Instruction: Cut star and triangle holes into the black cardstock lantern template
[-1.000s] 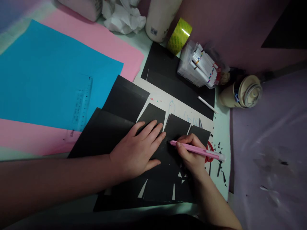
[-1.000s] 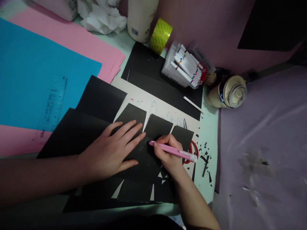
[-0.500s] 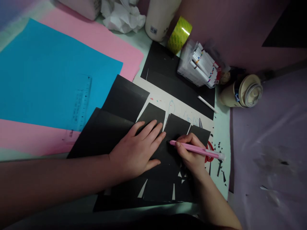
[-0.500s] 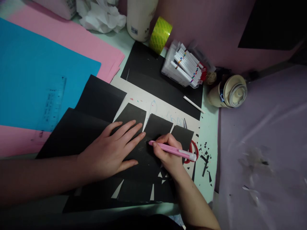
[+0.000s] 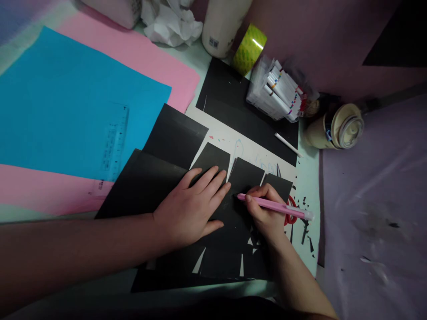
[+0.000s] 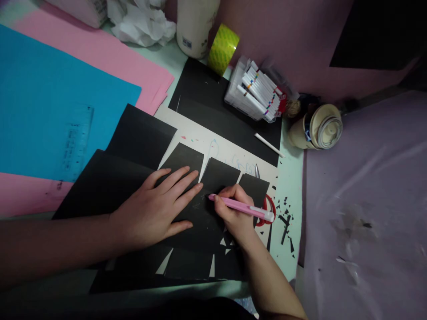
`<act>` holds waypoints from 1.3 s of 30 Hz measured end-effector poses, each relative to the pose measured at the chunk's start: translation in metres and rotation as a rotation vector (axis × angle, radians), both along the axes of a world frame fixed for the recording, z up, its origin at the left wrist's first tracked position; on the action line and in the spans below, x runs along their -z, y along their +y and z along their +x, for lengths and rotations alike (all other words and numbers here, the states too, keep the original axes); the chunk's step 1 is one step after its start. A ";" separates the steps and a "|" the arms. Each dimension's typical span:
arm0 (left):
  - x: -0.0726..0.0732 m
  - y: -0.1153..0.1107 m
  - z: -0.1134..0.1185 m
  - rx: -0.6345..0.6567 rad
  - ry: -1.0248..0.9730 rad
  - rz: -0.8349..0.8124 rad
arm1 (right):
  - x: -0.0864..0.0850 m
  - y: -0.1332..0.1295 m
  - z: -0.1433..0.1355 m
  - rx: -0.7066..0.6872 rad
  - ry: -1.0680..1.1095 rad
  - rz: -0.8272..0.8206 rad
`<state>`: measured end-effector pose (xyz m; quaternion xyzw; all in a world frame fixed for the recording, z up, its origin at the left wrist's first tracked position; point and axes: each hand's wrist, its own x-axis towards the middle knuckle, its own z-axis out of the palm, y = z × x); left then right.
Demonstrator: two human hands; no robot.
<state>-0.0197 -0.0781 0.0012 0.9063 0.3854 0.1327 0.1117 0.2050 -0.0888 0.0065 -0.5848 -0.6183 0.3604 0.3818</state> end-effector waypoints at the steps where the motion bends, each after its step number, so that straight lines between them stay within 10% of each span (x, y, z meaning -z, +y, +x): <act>1: 0.000 0.000 0.000 0.000 -0.001 0.002 | 0.001 0.000 0.001 -0.004 0.009 0.003; 39: -0.003 0.001 -0.001 0.000 -0.008 -0.008 | -0.002 0.001 -0.002 0.004 -0.025 0.017</act>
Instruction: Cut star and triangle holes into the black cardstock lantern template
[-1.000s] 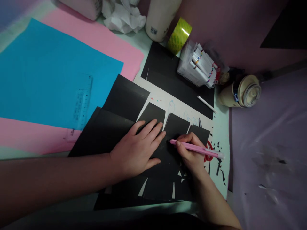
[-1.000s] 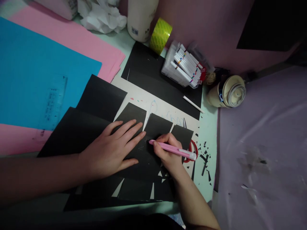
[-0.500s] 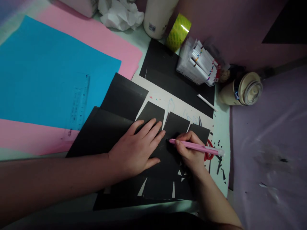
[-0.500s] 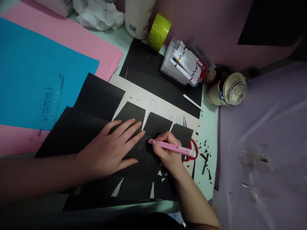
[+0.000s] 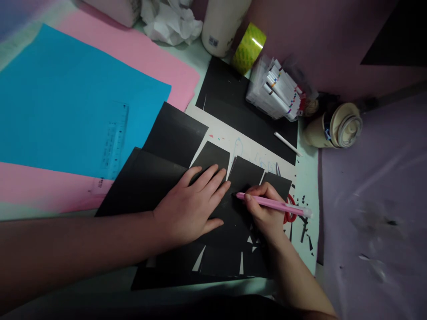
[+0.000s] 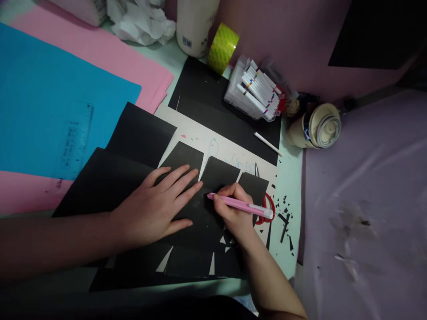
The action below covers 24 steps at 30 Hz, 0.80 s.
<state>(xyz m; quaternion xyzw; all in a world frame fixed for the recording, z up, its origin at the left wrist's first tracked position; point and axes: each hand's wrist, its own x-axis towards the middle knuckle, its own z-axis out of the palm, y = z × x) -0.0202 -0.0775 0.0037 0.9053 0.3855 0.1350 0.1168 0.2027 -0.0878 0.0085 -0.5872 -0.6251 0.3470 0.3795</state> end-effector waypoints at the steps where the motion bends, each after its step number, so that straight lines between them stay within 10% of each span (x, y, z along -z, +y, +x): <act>1: 0.000 0.000 0.000 0.000 0.001 0.000 | 0.001 0.000 0.000 -0.002 -0.005 0.006; 24: 0.000 0.001 0.001 0.013 0.010 -0.031 | 0.002 0.001 0.002 -0.005 -0.021 -0.009</act>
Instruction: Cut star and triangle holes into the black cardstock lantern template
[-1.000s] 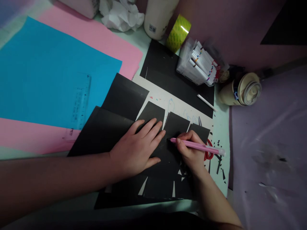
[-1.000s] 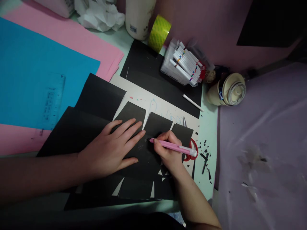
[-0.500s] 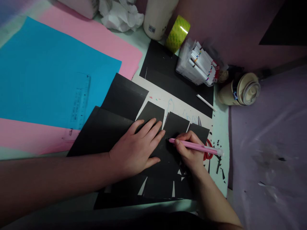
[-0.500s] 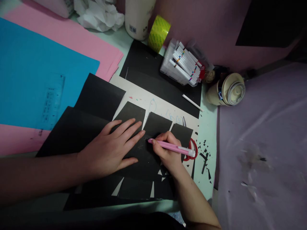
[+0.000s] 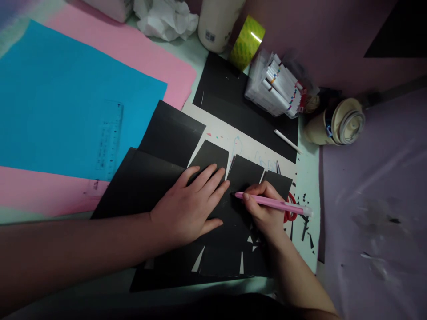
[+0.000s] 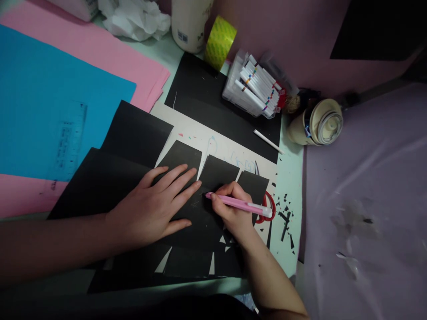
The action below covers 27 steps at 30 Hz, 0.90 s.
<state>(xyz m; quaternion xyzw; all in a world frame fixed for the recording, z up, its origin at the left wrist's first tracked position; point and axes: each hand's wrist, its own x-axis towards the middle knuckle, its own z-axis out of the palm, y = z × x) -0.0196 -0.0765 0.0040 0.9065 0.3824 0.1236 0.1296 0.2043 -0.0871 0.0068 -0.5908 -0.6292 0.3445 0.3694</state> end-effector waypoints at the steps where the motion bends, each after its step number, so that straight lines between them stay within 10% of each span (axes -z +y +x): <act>1: 0.000 0.000 0.000 0.001 0.000 0.000 | 0.000 0.000 0.000 0.005 0.004 0.001; 27: 0.001 -0.001 0.000 -0.002 0.003 0.015 | -0.005 -0.010 -0.010 0.018 -0.315 0.190</act>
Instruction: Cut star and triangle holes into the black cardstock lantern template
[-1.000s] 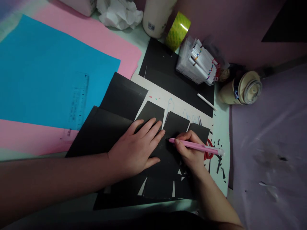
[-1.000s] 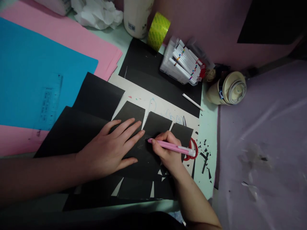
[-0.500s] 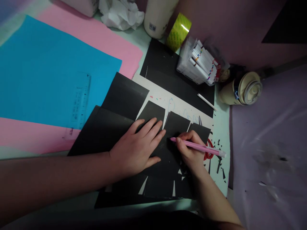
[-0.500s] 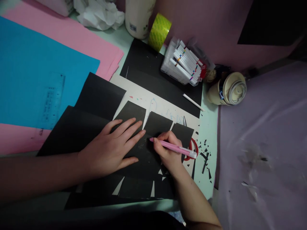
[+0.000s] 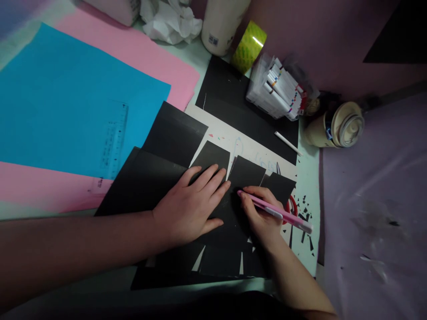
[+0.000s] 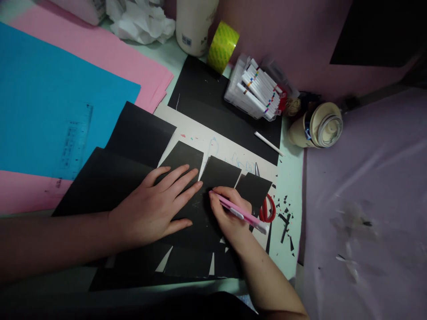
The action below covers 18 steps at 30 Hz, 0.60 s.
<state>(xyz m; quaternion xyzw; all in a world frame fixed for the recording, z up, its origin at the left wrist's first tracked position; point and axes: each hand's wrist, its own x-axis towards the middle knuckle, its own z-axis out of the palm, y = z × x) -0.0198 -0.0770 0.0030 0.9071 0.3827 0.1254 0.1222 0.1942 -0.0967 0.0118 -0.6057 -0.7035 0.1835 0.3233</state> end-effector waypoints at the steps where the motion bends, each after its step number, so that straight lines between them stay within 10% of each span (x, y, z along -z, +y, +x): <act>1: 0.000 0.000 0.000 -0.002 -0.001 0.003 | 0.000 0.000 -0.001 0.005 -0.007 -0.001; 18: 0.001 0.000 0.000 -0.007 0.001 0.028 | -0.002 -0.002 -0.011 0.074 -0.059 0.012</act>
